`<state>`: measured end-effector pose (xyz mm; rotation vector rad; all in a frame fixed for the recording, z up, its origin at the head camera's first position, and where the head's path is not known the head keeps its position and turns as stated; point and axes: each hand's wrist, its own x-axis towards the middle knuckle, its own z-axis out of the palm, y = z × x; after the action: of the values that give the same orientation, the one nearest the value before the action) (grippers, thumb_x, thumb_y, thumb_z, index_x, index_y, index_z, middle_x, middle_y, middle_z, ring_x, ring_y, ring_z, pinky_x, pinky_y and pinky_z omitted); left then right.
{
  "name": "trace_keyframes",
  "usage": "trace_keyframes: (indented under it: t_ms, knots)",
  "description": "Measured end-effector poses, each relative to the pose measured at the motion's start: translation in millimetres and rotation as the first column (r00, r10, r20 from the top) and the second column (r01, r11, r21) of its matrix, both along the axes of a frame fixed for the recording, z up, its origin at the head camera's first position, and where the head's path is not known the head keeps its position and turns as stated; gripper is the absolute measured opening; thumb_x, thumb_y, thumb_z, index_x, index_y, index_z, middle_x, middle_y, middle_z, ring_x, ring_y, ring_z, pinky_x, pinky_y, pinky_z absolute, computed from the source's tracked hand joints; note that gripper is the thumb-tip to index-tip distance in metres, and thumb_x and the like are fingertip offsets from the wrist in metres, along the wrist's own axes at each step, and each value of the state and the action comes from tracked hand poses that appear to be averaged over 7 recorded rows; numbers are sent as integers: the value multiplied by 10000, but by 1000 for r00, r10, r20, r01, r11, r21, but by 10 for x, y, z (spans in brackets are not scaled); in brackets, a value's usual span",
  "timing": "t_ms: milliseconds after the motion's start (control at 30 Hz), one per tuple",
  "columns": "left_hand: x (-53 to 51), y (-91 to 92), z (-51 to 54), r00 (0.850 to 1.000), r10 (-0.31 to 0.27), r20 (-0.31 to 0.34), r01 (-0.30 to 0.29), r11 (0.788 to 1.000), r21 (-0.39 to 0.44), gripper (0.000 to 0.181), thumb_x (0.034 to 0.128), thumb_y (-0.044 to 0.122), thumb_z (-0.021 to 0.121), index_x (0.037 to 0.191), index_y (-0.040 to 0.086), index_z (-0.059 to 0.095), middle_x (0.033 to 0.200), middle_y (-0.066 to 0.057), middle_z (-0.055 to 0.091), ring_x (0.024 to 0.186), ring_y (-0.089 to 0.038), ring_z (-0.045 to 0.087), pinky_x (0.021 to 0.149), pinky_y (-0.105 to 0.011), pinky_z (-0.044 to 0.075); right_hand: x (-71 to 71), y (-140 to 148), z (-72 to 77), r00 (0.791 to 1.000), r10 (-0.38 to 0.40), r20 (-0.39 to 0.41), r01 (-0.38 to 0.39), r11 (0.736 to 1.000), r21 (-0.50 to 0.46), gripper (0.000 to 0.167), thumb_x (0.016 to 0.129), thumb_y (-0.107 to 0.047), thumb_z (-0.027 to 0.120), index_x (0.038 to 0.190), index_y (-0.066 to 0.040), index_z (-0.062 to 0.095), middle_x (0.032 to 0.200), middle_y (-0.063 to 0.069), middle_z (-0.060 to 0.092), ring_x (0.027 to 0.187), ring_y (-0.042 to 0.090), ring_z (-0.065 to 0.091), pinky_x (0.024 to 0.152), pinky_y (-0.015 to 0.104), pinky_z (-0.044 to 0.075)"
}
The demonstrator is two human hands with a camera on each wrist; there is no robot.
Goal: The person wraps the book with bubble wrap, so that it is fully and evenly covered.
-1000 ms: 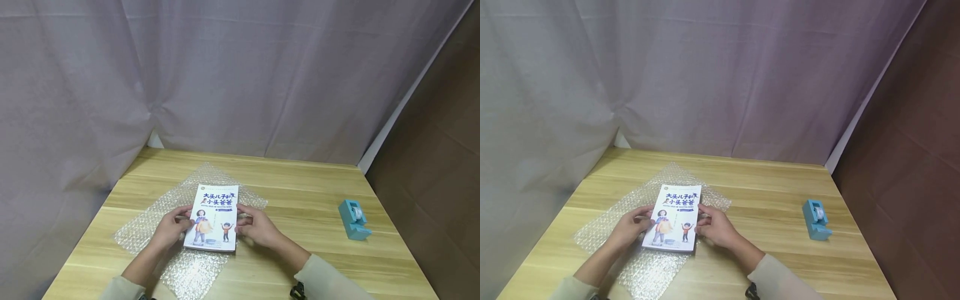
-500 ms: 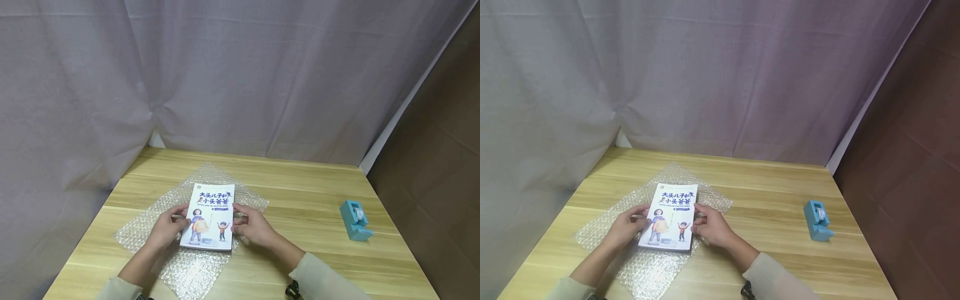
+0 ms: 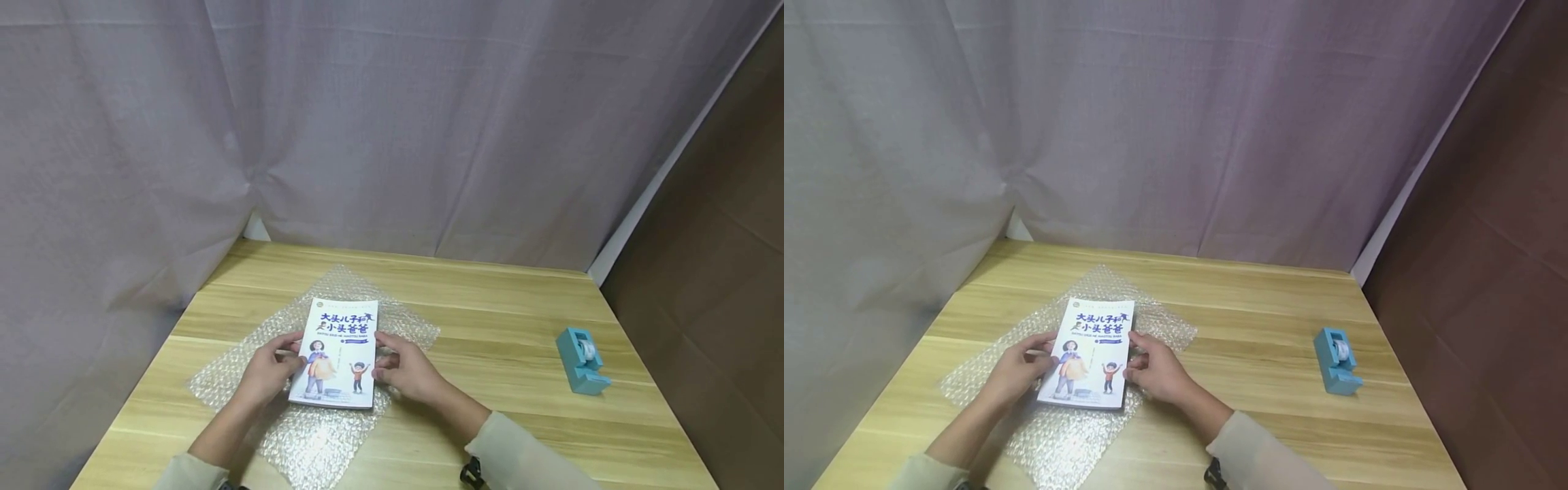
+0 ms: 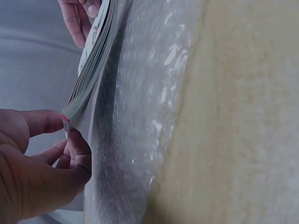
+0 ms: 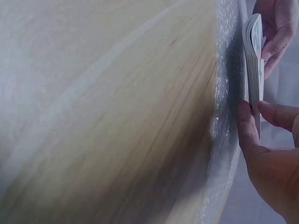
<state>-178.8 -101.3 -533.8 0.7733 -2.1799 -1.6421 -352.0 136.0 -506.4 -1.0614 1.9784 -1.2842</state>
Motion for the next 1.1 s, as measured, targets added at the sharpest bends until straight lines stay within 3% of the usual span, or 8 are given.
trace_keyframes:
  t_ms: [633,933,1100]
  knots:
    - [33,-47,-21,1000,17,9,-17,1000,-3,590,952,2,742,1528,20,615,1313,-225,660,1021,-222,669,640,-258,581,30,-87,-79,989,0,-148,8,998,57,806,935,106,764,1661,27,423,1570,262,592,983,180,746,788,190,648]
    - [24,-36,-53,999,40,12,-40,999,-35,591,962,17,728,1537,0,594,1328,-217,665,1052,-246,685,714,-247,577,44,-122,-118,970,11,-241,11,996,91,781,955,65,762,1660,19,429,1657,272,527,927,138,737,732,175,629]
    - [24,-21,-48,998,51,27,-49,995,-90,592,953,20,729,1528,-24,594,1312,-223,682,1087,-286,698,807,-247,567,60,-130,-130,958,14,-287,18,994,108,743,966,35,762,1644,27,456,1538,264,634,893,97,728,699,182,614]
